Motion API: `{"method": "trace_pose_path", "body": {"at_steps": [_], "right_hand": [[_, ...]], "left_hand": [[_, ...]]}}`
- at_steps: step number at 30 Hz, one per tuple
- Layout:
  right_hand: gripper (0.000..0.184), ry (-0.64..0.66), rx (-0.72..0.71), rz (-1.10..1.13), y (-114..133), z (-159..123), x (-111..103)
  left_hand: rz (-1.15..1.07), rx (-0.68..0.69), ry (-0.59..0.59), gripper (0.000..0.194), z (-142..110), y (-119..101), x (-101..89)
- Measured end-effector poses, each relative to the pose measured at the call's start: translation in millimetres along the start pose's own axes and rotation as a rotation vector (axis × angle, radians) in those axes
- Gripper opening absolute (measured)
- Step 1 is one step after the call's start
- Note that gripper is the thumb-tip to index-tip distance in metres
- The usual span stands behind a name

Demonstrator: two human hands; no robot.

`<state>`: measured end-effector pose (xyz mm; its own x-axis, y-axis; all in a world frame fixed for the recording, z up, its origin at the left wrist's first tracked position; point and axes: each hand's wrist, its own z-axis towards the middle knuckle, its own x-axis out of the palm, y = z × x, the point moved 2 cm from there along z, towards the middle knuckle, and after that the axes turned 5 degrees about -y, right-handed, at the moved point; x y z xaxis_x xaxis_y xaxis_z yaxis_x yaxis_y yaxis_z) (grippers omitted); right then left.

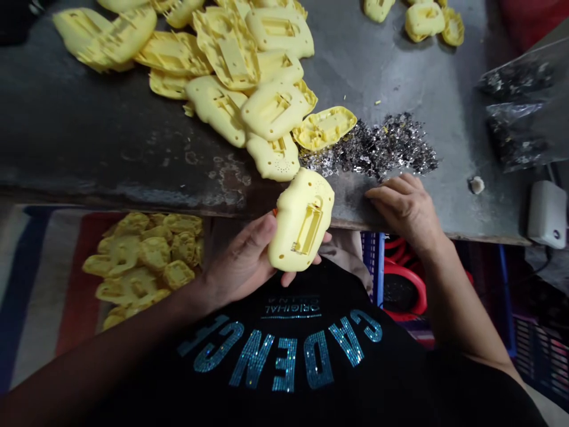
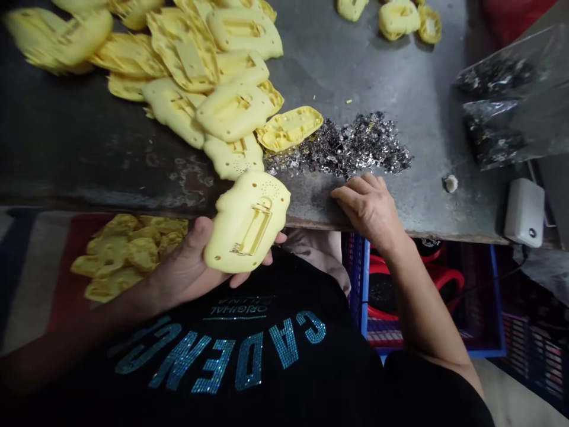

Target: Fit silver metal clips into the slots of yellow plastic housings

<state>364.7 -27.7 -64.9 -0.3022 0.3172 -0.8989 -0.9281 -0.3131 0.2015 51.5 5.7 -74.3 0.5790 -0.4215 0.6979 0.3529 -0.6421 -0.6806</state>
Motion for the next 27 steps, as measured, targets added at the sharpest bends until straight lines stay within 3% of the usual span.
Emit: {"method": "trace_pose_path", "body": {"at_steps": [7, 14, 18, 23, 27], "right_hand": [[0.015, -0.088, 0.206, 0.089, -7.3, -23.1, -5.6], [0.016, -0.066, 0.268, 0.245, -0.9, -14.1, -1.2], [0.003, -0.108, 0.213, 0.367, 18.6, -8.7, -10.9], [0.019, -0.14, 0.083, 0.688, 62.3, 0.2, -30.0], [0.021, -0.092, -0.028, 0.649, 84.2, 9.9, -38.6]], "left_hand": [[0.011, -0.008, -0.036, 0.067, -1.1, 0.2, -4.7], [-0.036, -0.168, 0.016, 0.077, 5.0, 2.5, 0.8], [-0.013, -0.226, 0.055, 0.088, 4.7, 3.6, 1.5], [-0.021, -0.228, 0.047, 0.089, 1.1, 6.6, 1.3], [-0.065, -0.232, 0.112, 0.089, -1.6, 8.3, 5.4]]}}
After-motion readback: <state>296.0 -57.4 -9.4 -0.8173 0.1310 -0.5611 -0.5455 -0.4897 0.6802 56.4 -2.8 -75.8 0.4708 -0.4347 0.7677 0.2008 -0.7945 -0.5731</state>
